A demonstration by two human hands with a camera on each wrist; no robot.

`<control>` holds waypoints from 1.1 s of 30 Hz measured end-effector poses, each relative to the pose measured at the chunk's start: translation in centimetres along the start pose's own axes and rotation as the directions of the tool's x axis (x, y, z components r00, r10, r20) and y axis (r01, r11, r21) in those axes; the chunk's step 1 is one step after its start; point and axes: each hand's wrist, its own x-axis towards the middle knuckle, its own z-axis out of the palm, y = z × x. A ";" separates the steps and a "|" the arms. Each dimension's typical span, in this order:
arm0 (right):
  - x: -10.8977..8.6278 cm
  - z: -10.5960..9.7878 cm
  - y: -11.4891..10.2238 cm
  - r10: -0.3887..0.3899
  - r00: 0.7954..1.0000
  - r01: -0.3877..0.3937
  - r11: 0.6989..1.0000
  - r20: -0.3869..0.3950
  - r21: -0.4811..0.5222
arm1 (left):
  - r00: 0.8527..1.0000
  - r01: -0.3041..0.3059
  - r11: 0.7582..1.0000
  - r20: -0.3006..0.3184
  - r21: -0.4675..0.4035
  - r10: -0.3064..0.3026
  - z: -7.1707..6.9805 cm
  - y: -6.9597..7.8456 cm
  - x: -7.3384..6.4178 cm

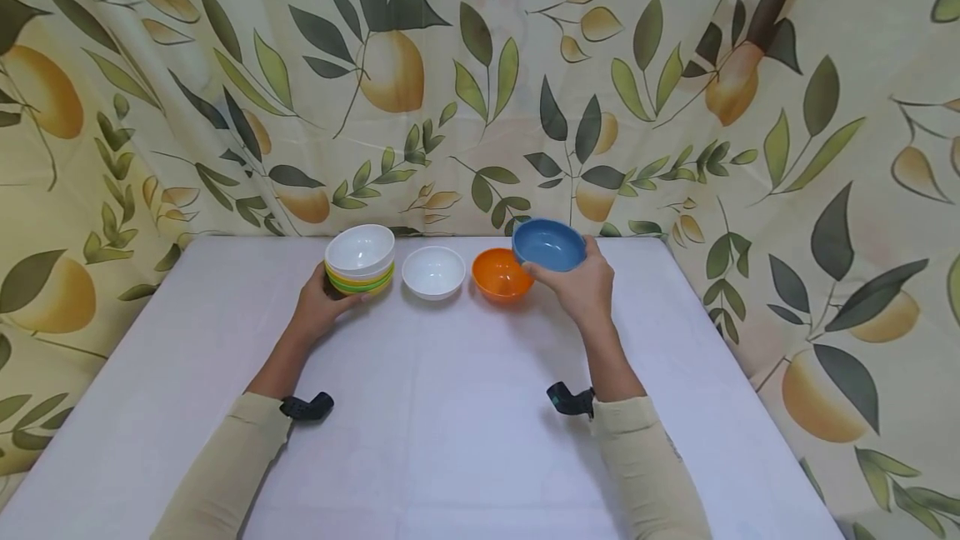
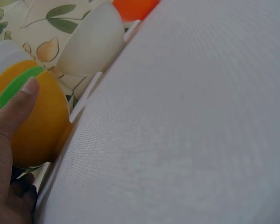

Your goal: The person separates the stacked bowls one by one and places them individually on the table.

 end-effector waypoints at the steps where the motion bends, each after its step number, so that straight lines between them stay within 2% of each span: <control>1: 0.1 -0.1 0.1 0.004 1.000 -0.004 1.000 -0.004 -0.002 | 1.000 -0.001 1.000 0.001 0.001 0.001 0.0 0.0 0.0; 8: 0.5 -0.5 0.8 0.006 1.000 -0.006 1.000 -0.029 0.001 | 1.000 0.006 1.000 -0.004 0.002 -0.006 -0.1 0.2 0.2; 17: 1.0 -0.6 1.8 0.087 0.995 -0.087 0.996 -0.041 -0.001 | 1.000 0.008 1.000 0.004 0.005 -0.008 -0.2 0.3 0.1; 23: 1.4 -0.6 2.6 0.105 0.994 -0.105 0.994 -0.031 -0.004 | 1.000 0.014 1.000 0.000 0.004 -0.014 -0.2 0.3 0.0; 33: 2.1 -0.3 4.8 0.133 0.990 -0.134 0.990 -0.037 -0.036 | 1.000 0.014 1.000 0.004 -0.003 -0.014 -0.2 0.2 0.1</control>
